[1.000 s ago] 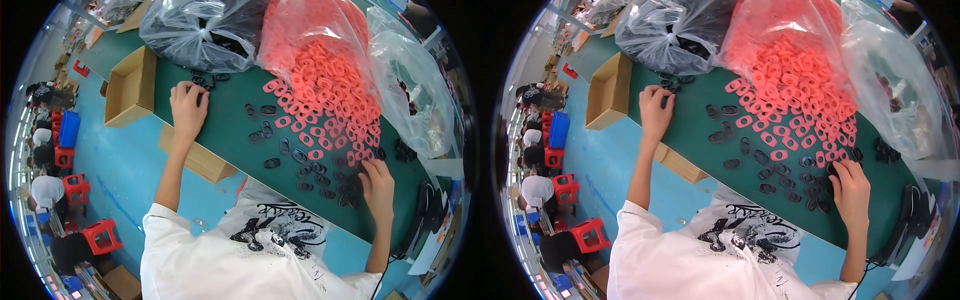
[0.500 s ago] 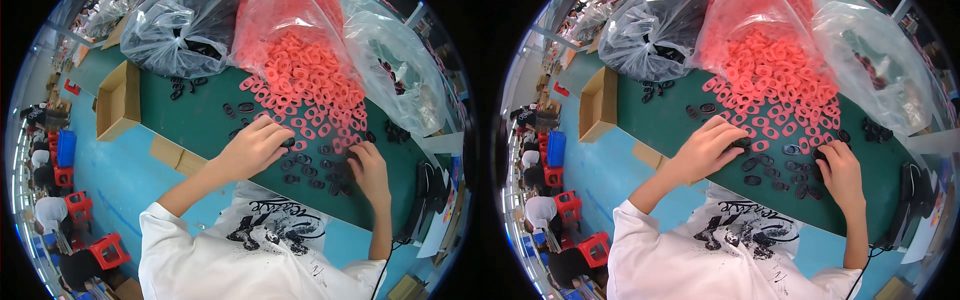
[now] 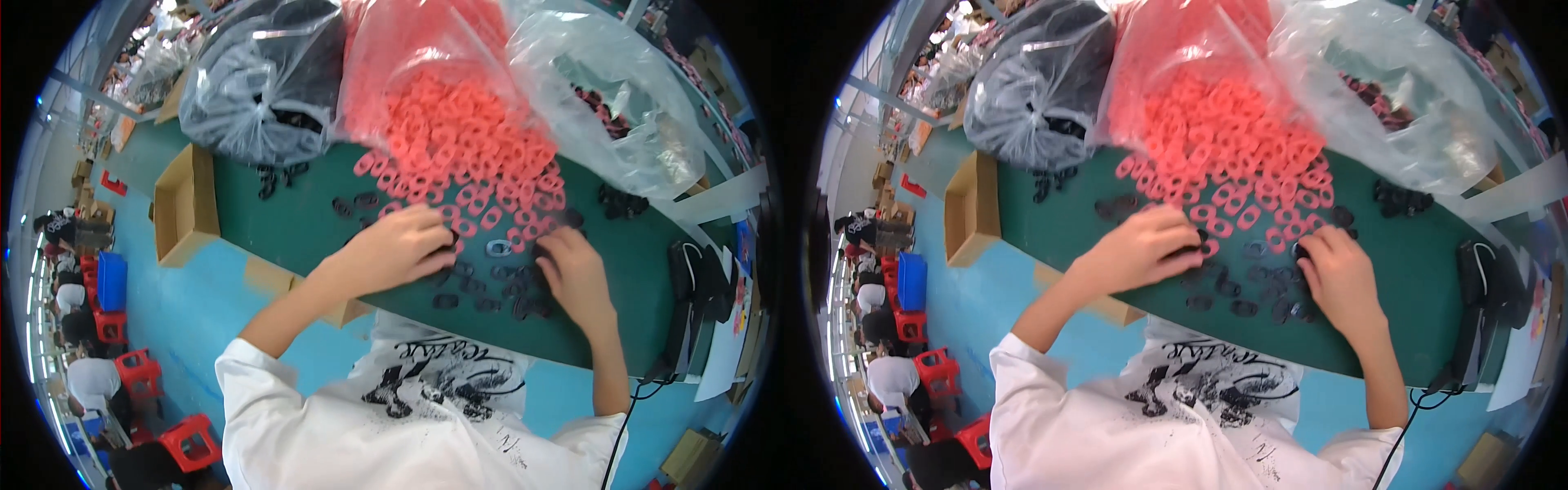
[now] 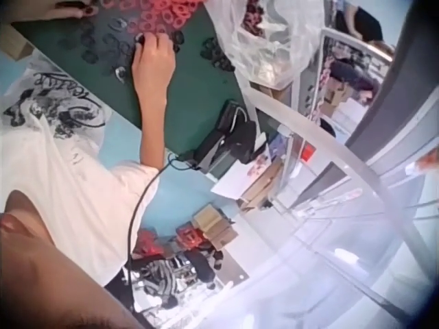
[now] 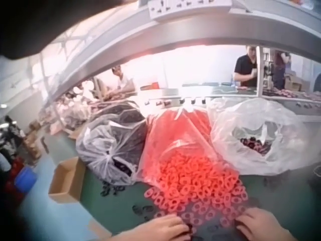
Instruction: The person assembles small pink and black plastic components by hand at a workbench.
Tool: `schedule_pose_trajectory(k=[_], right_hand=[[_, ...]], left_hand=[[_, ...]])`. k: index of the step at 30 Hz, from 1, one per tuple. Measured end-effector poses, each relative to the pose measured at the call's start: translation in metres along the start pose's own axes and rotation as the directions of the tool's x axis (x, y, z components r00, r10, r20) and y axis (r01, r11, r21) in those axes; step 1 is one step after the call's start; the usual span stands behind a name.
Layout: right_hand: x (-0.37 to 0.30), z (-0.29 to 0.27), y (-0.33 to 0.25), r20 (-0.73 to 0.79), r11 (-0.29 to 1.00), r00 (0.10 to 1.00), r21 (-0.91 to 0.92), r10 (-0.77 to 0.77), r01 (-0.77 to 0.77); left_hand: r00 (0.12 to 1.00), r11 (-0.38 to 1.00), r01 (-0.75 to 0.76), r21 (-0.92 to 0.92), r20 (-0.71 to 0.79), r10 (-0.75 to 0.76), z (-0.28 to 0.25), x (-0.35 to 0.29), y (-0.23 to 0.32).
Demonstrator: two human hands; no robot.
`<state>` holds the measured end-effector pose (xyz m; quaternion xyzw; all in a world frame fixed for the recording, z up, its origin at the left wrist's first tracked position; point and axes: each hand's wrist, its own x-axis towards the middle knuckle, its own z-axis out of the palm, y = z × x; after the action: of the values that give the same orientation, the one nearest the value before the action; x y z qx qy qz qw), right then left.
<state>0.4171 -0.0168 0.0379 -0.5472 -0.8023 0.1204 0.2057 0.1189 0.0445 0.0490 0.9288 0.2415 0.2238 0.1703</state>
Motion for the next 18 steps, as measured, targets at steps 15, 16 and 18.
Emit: schedule_pose_trajectory(k=[15,16,18], right_hand=[[-0.016,-0.026,0.013,-0.121,0.999,0.993,0.039,-0.011,0.016],[-0.019,-0.033,0.020,-0.188,0.999,0.982,0.033,0.020,-0.014],[-0.021,-0.044,0.032,-0.286,0.996,0.955,0.043,0.083,-0.074]], left_hand=[[0.990,0.944,0.012,0.331,0.131,-0.059,0.026,-0.003,0.014],[0.990,0.944,0.010,0.330,0.128,-0.055,0.028,-0.001,0.014],[0.989,0.943,0.045,0.329,0.121,-0.089,0.029,-0.002,0.014]])
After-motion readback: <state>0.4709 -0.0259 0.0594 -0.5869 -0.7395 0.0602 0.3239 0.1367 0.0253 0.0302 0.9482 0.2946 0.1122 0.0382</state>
